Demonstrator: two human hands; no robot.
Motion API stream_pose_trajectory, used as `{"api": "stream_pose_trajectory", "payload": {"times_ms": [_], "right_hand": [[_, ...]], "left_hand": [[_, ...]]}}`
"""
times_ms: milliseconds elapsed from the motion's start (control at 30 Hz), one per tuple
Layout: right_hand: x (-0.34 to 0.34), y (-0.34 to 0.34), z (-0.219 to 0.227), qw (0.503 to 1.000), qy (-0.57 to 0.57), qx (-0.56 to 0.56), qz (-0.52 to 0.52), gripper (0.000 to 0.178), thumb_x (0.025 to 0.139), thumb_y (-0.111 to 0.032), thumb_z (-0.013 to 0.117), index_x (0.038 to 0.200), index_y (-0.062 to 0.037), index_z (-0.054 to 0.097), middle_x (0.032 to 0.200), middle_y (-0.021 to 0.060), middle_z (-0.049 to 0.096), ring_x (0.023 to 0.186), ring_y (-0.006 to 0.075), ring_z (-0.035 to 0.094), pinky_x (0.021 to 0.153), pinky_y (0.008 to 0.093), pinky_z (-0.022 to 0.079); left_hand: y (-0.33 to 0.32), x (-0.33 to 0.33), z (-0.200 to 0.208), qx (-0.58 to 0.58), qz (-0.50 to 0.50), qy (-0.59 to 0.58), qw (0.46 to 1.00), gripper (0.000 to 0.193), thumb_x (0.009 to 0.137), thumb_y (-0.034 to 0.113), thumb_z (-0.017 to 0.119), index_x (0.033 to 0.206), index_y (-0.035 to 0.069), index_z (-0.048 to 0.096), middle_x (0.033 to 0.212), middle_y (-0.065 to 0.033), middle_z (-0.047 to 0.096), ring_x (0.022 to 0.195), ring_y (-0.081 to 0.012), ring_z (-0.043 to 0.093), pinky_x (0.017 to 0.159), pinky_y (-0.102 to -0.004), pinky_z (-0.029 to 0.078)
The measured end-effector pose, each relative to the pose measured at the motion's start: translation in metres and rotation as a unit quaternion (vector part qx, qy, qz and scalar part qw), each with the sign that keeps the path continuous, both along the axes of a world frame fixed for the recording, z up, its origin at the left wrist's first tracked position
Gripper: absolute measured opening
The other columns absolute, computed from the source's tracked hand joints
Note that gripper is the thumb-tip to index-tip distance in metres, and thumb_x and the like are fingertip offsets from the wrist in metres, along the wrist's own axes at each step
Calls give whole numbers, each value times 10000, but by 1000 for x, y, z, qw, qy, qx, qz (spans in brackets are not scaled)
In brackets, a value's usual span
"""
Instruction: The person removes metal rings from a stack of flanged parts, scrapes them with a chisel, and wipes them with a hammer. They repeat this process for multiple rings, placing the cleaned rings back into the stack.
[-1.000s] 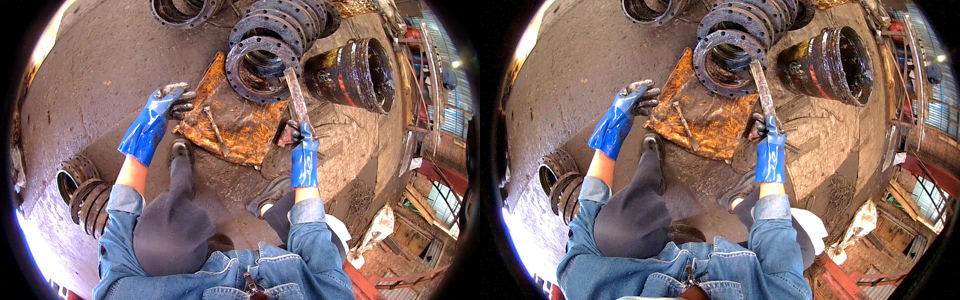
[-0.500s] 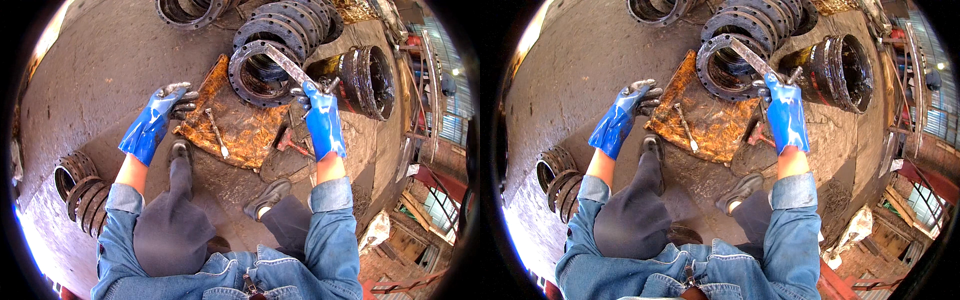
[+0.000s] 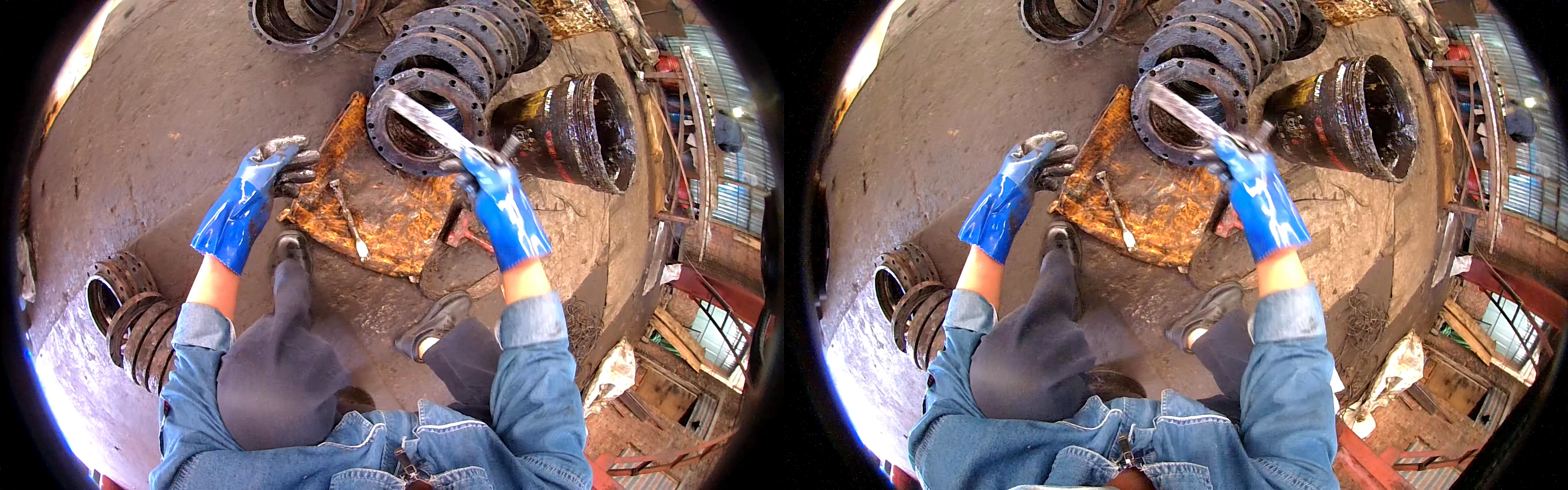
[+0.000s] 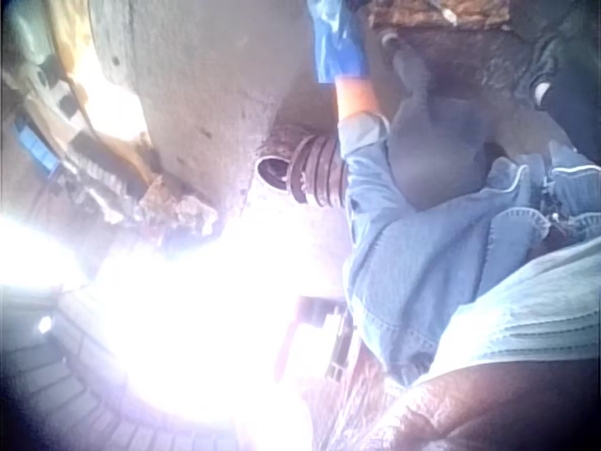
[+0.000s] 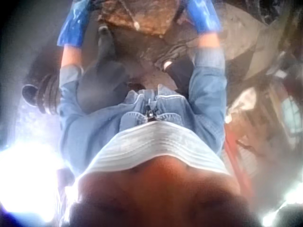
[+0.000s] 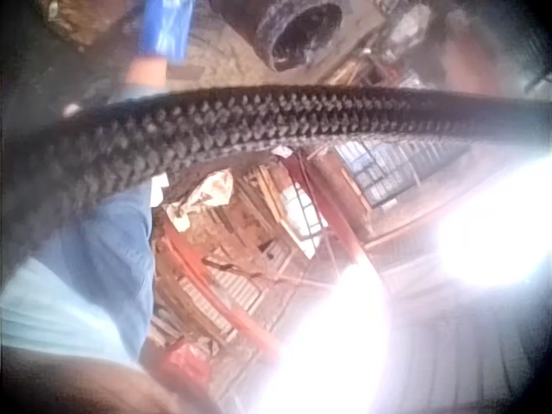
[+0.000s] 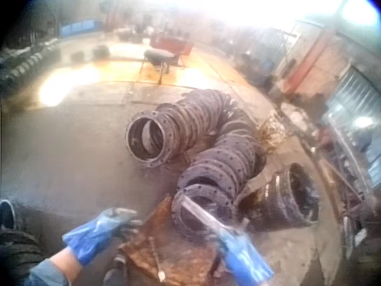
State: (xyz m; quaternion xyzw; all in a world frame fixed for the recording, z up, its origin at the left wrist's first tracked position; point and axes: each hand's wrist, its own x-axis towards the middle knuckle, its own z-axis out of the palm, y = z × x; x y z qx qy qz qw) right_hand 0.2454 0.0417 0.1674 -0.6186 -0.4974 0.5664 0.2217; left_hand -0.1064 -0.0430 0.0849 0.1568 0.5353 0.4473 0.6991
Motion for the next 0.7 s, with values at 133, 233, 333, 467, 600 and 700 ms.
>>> {"api": "stream_pose_trajectory", "payload": {"times_ms": [133, 233, 333, 467, 600, 700], "right_hand": [[80, -27, -19, 974, 96, -12, -205, 338, 933, -223, 652, 1184, 0, 618, 929, 183, 727, 573, 59, 499, 501, 181, 356], [109, -33, -30, 952, 94, -21, -290, 331, 929, -214, 669, 1175, 1, 621, 920, 199, 725, 535, 57, 478, 454, 178, 319], [107, -26, -34, 952, 101, -10, -287, 303, 929, -197, 668, 1158, -3, 626, 923, 203, 723, 525, 57, 478, 435, 185, 325], [71, -1, -20, 968, 81, 9, -237, 283, 936, -183, 656, 1150, 0, 630, 917, 196, 724, 524, 50, 482, 422, 195, 340], [55, 24, -9, 984, -9, 45, -173, 327, 936, -263, 655, 1125, 3, 666, 879, 104, 738, 579, 28, 491, 444, 195, 342], [33, 39, 12, 987, -100, 49, -117, 337, 912, -291, 664, 1094, -10, 699, 854, 65, 732, 590, 48, 489, 501, 224, 350]], "left_hand": [[0, 0, 4, -6, -7, 2, 1000, 355, 992, 295, 570, 1274, 79, 584, 1127, -109, 699, 867, -177, 704, 653, -276, 569], [1, 4, 6, -5, -13, 3, 1000, 360, 988, 299, 578, 1274, 80, 583, 1129, -107, 698, 865, -176, 704, 655, -271, 568], [2, 5, 2, -6, -19, 7, 1000, 366, 985, 308, 583, 1273, 82, 585, 1126, -108, 700, 860, -176, 704, 658, -271, 566], [0, -1, -1, -24, 13, 10, 1000, 339, 988, 288, 577, 1267, 94, 590, 1136, -117, 701, 829, -181, 707, 598, -276, 543], [3, 2, -1, -20, 1, 1, 1000, 334, 990, 284, 573, 1264, 93, 591, 1138, -120, 701, 833, -188, 711, 598, -277, 543], [1, -1, -5, -16, 5, -2, 1000, 332, 992, 279, 569, 1264, 89, 590, 1139, -122, 700, 834, -191, 713, 598, -278, 545]]}}
